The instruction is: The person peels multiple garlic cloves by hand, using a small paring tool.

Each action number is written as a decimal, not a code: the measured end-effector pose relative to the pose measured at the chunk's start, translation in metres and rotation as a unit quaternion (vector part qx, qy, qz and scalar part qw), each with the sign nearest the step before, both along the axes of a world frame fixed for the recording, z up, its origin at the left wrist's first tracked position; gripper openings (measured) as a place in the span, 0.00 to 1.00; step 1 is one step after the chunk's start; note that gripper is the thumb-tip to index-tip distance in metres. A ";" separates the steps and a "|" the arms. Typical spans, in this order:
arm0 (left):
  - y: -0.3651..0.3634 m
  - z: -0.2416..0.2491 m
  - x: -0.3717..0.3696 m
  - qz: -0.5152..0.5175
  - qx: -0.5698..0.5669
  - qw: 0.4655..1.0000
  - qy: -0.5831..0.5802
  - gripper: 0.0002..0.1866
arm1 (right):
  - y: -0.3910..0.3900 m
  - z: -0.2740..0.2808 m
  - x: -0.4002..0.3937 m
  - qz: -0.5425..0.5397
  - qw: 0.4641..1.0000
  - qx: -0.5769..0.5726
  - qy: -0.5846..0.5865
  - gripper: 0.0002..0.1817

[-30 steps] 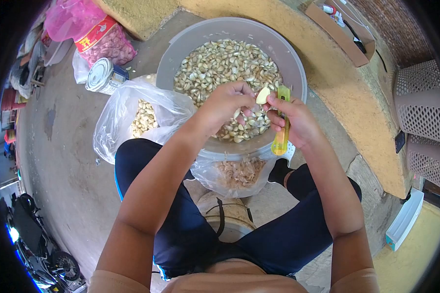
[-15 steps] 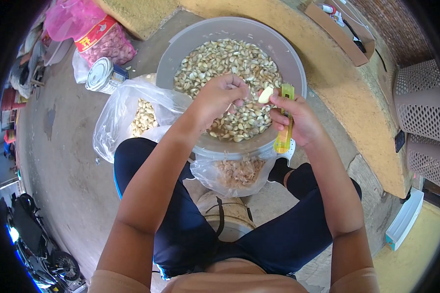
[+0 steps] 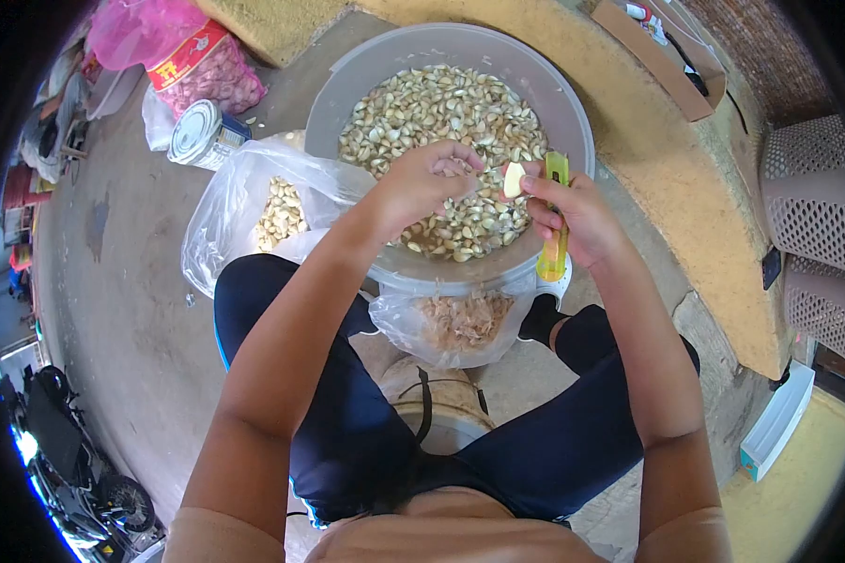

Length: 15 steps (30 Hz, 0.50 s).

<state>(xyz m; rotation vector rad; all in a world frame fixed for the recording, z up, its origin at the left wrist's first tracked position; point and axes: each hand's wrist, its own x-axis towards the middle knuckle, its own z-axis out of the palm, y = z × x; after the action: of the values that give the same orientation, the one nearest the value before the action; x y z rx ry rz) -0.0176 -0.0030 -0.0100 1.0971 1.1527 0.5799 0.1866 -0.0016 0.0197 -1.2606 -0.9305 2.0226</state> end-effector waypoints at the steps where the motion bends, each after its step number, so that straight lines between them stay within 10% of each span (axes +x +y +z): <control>1: -0.001 -0.001 0.000 0.001 0.001 1.000 -0.012 0.16 | 0.000 -0.002 0.000 0.003 1.000 0.003 -0.003 0.09; 15: -0.006 -0.022 -0.008 -0.073 -0.014 0.993 0.096 0.07 | -0.004 -0.006 0.001 0.025 0.997 0.031 -0.066 0.12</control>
<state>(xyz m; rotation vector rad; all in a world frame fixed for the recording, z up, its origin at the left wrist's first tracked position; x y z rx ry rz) -0.0259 -0.0088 -0.0316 1.2219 1.2292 0.3491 0.1876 -0.0052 0.0137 -1.3637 -1.0870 1.9513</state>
